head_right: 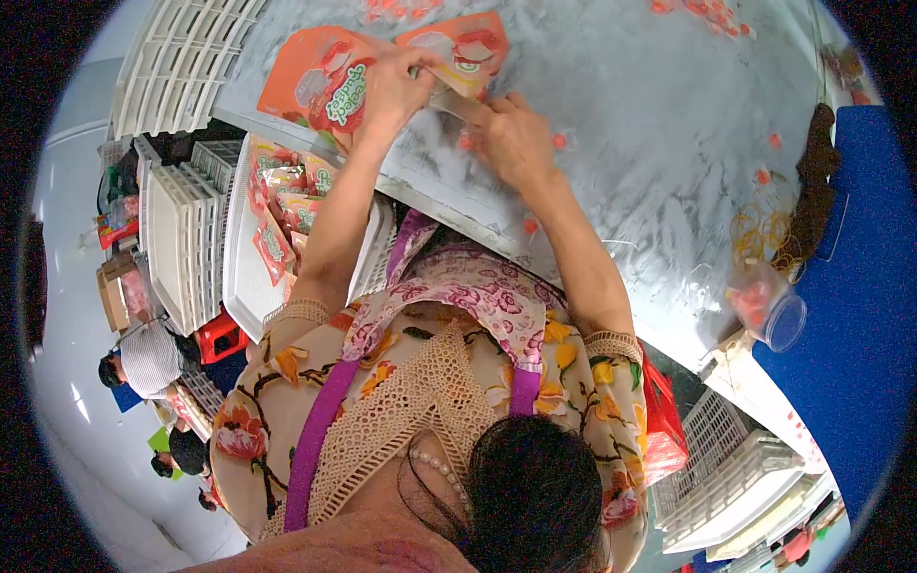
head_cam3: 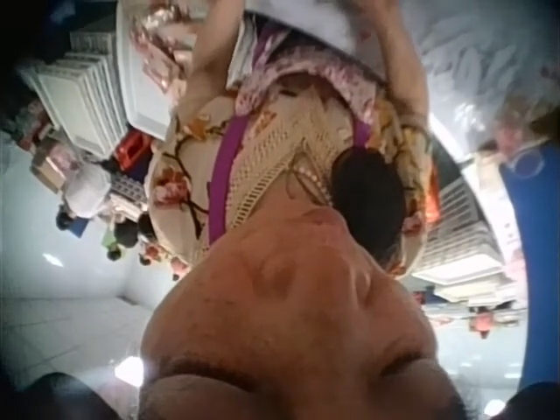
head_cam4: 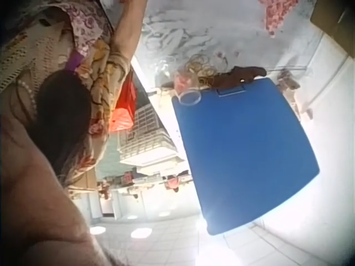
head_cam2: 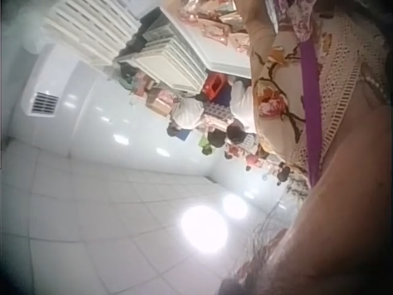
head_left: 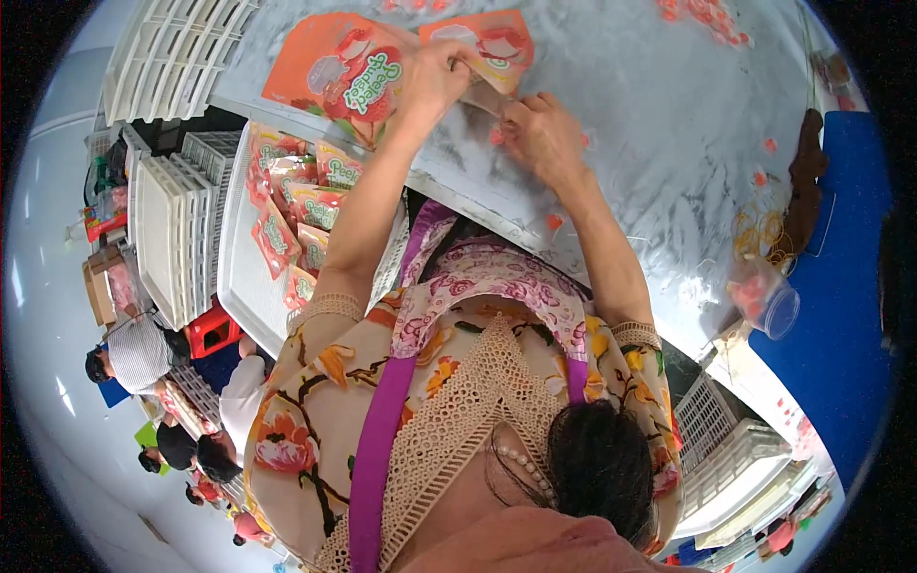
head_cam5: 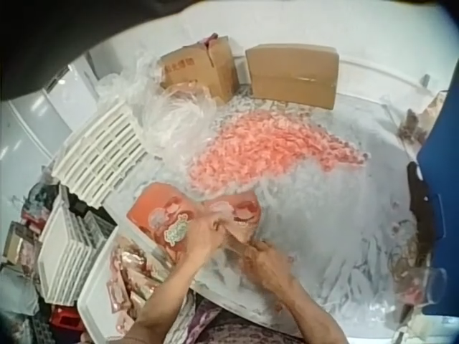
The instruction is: Packing small pink candies into plastic pouches.
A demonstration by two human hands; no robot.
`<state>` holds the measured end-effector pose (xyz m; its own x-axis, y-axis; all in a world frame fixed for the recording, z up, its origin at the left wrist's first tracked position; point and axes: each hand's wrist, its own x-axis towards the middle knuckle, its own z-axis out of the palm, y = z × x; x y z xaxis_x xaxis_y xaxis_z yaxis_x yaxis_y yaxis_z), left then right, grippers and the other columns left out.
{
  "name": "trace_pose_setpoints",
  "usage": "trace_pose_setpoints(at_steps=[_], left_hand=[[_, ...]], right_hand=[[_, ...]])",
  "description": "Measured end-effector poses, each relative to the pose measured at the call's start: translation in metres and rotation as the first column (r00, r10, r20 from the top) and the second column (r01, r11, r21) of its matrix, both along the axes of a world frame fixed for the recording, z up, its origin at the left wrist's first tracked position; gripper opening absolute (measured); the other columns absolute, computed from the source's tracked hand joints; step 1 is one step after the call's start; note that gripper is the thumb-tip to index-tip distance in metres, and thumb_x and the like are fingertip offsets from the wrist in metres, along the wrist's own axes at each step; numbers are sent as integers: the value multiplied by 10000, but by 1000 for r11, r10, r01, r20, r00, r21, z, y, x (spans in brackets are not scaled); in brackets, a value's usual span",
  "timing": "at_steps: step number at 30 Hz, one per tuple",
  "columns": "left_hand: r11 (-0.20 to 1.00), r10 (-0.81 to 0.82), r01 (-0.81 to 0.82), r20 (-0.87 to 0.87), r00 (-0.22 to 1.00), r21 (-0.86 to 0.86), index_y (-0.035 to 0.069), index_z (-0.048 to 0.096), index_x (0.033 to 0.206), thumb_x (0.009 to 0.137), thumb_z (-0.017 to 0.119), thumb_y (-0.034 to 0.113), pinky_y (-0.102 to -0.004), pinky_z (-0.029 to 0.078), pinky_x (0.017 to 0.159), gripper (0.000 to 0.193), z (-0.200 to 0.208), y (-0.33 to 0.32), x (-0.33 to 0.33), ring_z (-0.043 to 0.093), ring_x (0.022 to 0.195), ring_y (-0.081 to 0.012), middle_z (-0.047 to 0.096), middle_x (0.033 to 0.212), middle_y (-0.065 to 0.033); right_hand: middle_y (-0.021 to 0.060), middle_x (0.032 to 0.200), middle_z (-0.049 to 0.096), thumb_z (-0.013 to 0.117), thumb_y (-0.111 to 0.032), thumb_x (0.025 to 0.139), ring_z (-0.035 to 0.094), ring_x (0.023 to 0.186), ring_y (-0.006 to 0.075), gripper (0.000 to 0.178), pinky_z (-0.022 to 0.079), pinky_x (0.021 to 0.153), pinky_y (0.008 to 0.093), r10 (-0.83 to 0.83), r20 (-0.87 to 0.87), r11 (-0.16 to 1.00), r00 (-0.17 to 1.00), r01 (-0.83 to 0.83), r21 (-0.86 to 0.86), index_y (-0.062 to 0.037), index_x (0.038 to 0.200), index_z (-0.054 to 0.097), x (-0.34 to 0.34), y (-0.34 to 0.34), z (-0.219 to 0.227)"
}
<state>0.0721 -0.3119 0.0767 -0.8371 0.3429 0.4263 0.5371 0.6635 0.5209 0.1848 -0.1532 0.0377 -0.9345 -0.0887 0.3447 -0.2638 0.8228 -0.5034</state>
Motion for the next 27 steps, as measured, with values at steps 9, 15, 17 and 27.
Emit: trace_pose_setpoints(at_steps=[9, 15, 17, 27], left_hand=[[990, -117, 103, 163, 980, 94, 105, 724, 1019, 799, 590, 88, -280, 443, 513, 258, -9, 21, 24, 561, 538, -110, 653, 685, -86], [991, -94, 55, 343, 935, 124, 53, 719, 963, 784, 610, 81, -328, 503, 616, 211, -4, 34, 31, 655, 638, -238, 674, 781, -165], [982, -91, 22, 371, 924, 186, 49, 718, 955, 804, 617, 86, -321, 504, 618, 185, -5, 33, 28, 652, 619, -243, 670, 752, -170], [965, -170, 148, 86, 982, 218, 21, 671, 948, 844, 579, 62, -392, 507, 644, 145, 3, 55, 51, 632, 749, -349, 649, 819, -173]], right_hand=[[51, 809, 662, 674, 27, 742, 637, 651, 132, 252, 513, 577, 241, -203, 160, 686, 966, 257, -681, -57, 979, 696, 19, 19, 44], [49, 746, 679, 682, -61, 742, 640, 637, 114, 208, 509, 597, 254, -249, 67, 736, 966, 234, -635, -57, 948, 708, -11, 8, 40], [38, 716, 673, 689, -120, 738, 641, 635, 116, 209, 509, 602, 268, -254, 147, 752, 956, 291, -592, -61, 938, 711, -18, 9, 24], [83, 745, 682, 579, -225, 821, 634, 625, 180, 246, 491, 563, 322, 20, 641, 354, 767, 595, -722, -33, 928, 690, -47, 20, 5]])
